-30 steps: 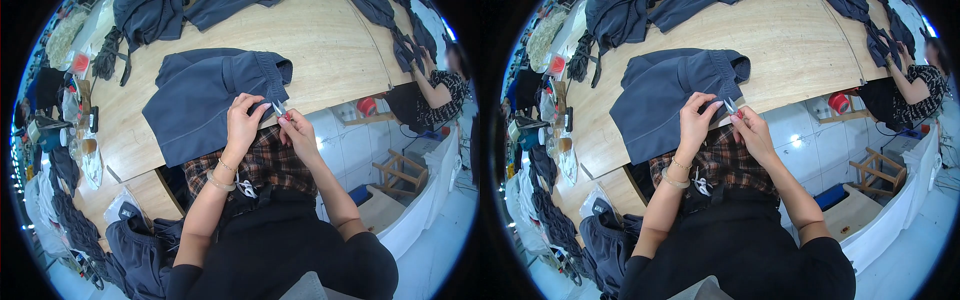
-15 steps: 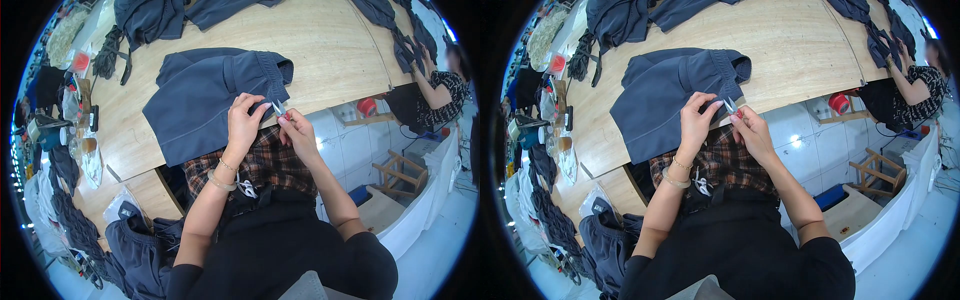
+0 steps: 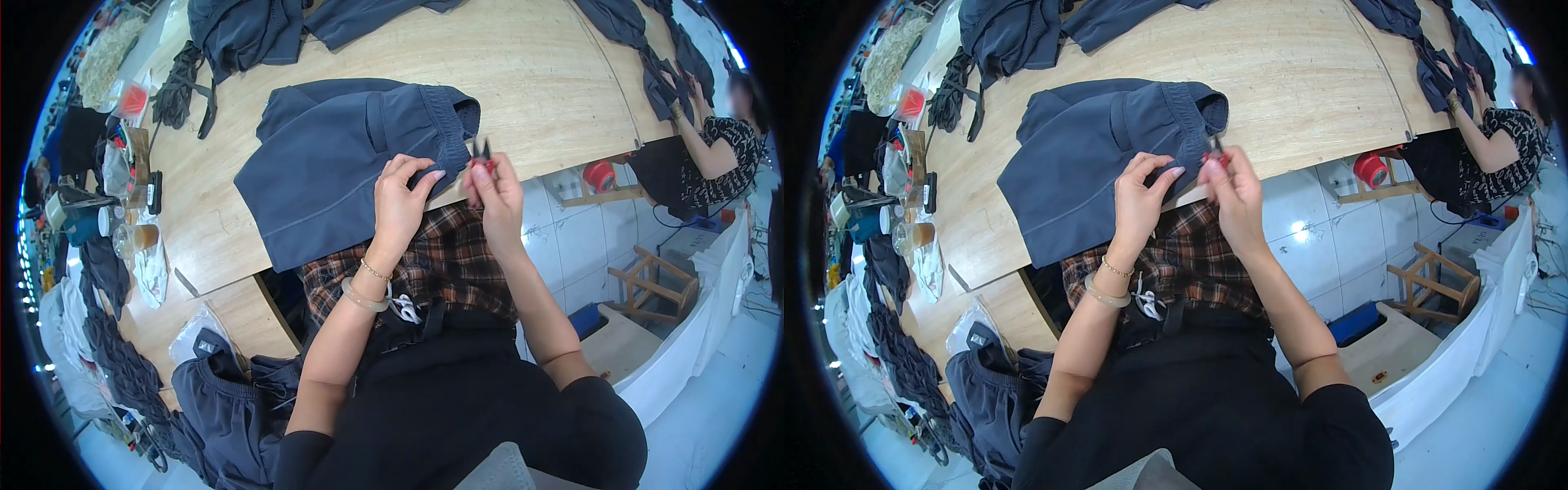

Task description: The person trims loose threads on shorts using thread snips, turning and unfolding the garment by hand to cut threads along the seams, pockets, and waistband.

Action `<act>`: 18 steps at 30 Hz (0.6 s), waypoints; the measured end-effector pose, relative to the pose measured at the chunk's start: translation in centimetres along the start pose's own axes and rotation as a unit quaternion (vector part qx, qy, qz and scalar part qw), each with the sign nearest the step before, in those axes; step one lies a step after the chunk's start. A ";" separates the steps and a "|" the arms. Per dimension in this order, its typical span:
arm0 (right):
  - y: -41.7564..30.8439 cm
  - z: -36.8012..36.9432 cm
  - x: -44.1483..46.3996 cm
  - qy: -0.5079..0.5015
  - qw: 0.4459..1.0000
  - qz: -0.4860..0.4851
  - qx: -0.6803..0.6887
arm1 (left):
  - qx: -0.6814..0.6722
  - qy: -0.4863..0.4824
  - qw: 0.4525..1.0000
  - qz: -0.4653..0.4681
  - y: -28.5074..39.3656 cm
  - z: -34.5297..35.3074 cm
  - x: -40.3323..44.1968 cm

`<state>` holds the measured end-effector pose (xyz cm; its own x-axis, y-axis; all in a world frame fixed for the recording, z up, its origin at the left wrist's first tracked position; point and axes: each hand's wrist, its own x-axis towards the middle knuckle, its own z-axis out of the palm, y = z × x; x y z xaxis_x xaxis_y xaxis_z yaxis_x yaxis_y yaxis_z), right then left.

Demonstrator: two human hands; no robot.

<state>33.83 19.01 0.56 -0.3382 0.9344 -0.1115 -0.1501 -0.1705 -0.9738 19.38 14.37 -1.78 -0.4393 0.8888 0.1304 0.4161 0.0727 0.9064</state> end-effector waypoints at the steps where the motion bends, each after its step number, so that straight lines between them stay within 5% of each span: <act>1: 0.0 0.0 0.5 0.059 0.998 -0.039 0.001 | -0.002 0.005 1.000 -0.001 0.2 0.0 0.0; 4: -0.6 -1.2 2.0 0.041 0.980 -0.054 -0.187 | 0.018 0.002 1.000 0.015 0.4 -0.5 0.2; 6: 0.3 -1.7 2.9 0.037 0.985 -0.020 -0.168 | 0.038 -0.008 0.999 0.032 1.0 -0.7 0.0; 8: 0.9 -1.9 3.4 -0.011 0.987 0.014 -0.157 | 0.232 0.083 0.958 0.149 3.5 -1.3 -0.2; 18: -0.7 -0.2 3.4 -0.009 0.996 0.062 -0.060 | 0.117 0.011 0.986 0.117 2.8 -0.3 -0.5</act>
<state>32.96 22.42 0.84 -0.3640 0.9025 -0.2300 0.0050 -0.2451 -0.9695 20.56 13.98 0.75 -0.3262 0.8836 0.3359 0.6792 -0.0281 0.7334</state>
